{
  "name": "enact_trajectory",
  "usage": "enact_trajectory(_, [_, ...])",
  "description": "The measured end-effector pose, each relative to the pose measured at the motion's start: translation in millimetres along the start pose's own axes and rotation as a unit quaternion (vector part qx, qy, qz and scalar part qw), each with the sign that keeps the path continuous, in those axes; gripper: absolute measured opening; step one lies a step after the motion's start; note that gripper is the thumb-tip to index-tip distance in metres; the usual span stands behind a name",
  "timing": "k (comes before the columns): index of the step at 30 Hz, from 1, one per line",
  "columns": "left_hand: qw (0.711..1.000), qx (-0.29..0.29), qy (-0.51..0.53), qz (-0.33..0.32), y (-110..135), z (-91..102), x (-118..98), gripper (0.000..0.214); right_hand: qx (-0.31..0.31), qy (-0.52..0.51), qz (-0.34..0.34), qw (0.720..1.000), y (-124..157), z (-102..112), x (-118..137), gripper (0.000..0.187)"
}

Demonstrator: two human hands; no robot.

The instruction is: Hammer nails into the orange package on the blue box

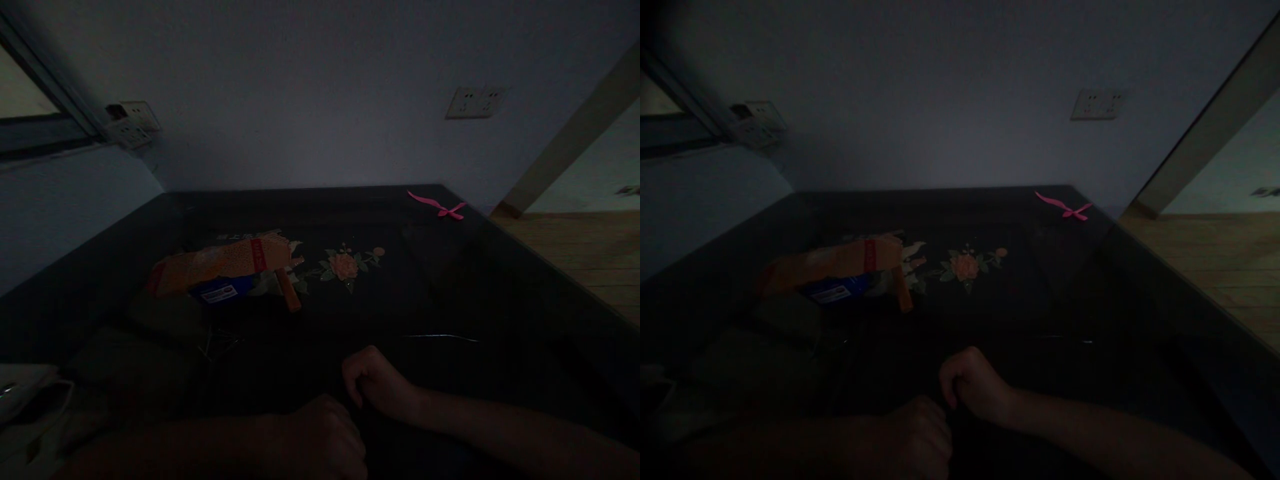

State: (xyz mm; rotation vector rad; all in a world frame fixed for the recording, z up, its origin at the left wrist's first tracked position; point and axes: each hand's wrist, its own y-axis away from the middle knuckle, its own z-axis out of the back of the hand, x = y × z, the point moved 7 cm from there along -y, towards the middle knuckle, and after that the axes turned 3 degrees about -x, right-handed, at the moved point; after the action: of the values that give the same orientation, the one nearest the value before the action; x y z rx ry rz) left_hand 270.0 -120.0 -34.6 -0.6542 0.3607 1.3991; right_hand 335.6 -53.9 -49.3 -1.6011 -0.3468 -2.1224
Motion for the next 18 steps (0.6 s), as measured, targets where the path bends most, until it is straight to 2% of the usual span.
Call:
enact_trajectory(4, [0.997,0.013,-0.065,-0.042,1.6,-3.8,-4.7,0.03,0.008,-0.007,-0.008,1.0,1.6,-4.3,-6.8,0.029])
enact_trajectory(9, [0.994,0.013,-0.086,-0.069,2.1,-5.7,-8.0,0.033,0.004,-0.024,-0.029,0.999,3.5,-7.4,-10.6,0.029])
enact_trajectory(15, [0.993,0.01,-0.092,-0.077,1.8,-3.8,-10.5,0.028,0.023,-0.043,-0.058,0.997,10.3,-17.2,-7.0,0.034])
enact_trajectory(18, [0.997,-0.005,-0.07,-0.044,1.6,0.7,-8.4,0.021,0.035,-0.044,-0.067,0.996,13.1,-21.4,-1.1,0.038])
